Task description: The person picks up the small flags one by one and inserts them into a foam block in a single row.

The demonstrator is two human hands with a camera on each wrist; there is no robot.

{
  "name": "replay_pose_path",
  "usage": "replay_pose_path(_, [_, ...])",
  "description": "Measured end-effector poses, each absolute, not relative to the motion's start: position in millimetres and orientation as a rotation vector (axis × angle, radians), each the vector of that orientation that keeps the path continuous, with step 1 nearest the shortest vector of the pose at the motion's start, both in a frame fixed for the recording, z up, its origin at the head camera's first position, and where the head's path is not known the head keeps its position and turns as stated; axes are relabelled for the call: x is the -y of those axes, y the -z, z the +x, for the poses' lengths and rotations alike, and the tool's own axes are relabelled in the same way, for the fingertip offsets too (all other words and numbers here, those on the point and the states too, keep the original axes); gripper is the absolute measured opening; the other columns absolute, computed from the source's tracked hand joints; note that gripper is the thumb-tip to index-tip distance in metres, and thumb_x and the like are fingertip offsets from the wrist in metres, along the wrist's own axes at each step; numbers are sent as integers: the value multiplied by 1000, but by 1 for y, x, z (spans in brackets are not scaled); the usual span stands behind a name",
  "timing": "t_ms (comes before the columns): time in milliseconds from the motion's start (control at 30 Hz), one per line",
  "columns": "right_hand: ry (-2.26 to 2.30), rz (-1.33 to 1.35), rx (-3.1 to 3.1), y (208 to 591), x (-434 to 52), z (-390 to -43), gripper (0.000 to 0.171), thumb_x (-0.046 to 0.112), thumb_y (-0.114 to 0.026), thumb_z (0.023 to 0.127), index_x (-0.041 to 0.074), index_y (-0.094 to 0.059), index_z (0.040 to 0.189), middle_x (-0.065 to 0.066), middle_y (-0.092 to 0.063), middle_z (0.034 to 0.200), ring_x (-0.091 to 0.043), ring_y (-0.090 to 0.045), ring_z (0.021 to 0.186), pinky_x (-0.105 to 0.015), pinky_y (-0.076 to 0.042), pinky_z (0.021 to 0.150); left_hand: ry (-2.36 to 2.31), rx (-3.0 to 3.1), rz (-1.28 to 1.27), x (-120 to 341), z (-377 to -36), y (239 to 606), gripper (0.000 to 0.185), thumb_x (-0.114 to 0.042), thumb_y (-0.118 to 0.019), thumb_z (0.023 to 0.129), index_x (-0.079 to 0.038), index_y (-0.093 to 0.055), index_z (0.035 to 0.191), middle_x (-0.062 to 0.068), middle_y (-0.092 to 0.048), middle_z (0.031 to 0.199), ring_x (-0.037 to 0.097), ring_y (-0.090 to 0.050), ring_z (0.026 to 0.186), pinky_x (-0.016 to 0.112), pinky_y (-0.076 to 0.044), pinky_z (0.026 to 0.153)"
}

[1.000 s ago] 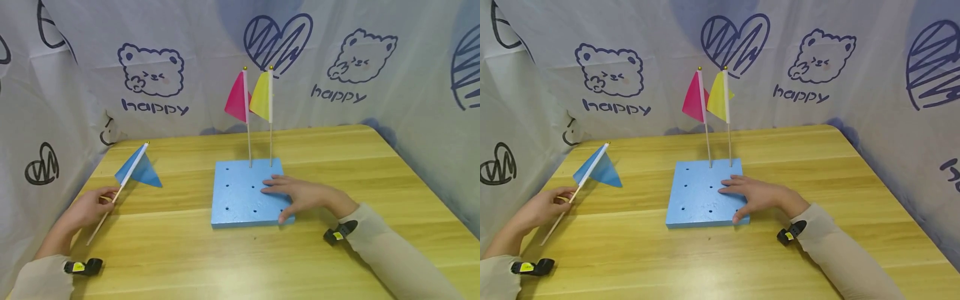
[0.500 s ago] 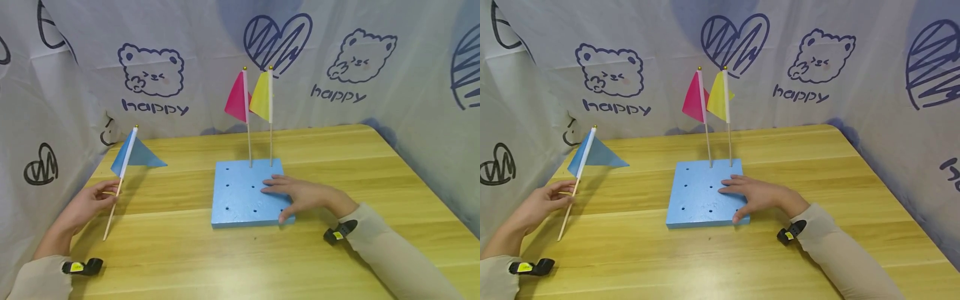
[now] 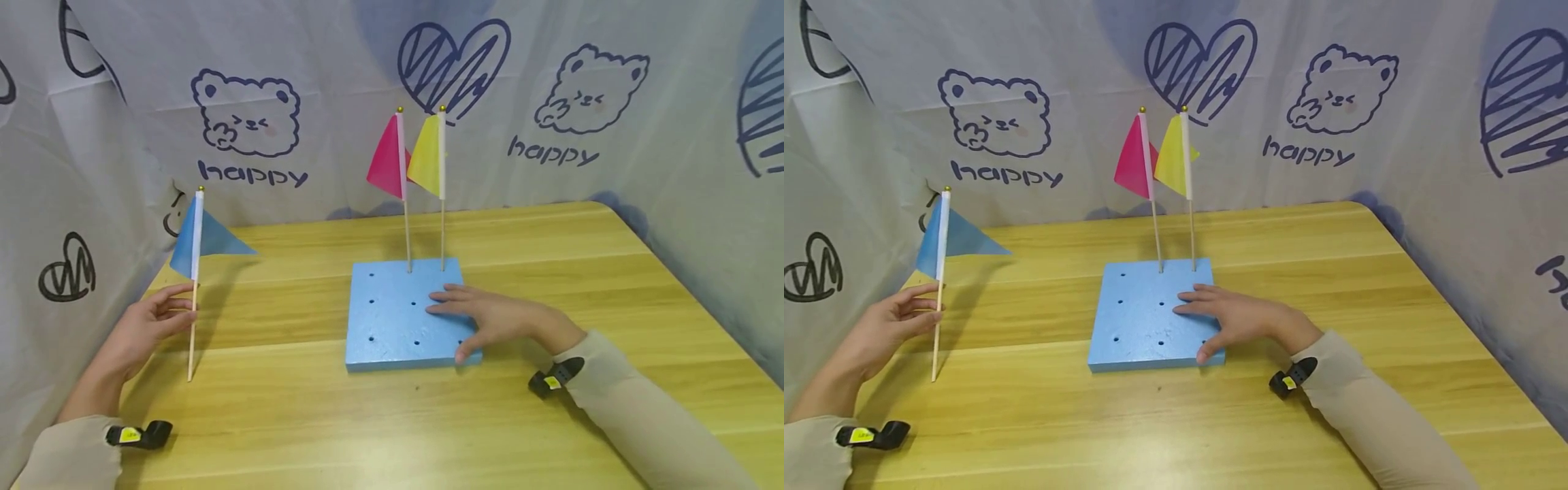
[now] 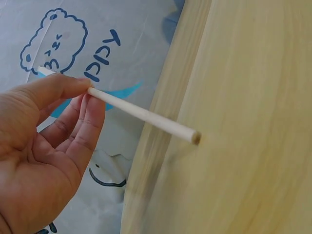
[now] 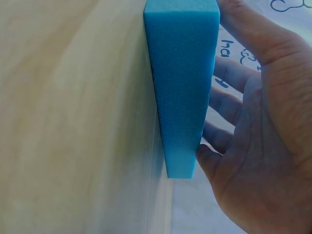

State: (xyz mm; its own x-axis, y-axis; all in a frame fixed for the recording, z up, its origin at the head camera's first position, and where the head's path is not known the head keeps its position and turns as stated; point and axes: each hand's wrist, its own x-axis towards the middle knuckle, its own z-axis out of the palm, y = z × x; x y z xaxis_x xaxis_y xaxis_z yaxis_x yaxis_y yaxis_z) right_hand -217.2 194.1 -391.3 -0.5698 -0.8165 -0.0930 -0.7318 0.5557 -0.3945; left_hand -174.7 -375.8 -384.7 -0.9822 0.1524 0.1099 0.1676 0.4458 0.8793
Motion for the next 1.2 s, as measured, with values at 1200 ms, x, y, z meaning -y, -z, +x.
replay_pose_path(1200, [481, -1263, -2517, 389, -194, -216, 92, 63, -72, 76, 18, -41, 150, -5, -24, 160, -35, -9, 147, -58, -15, 115, 1636, 2594, -389, 296, -211, 353, 54, -17, -63, 97, 3, -40, 141, 8, -57, 107, 11, -65, 91, 31, -57, 79])
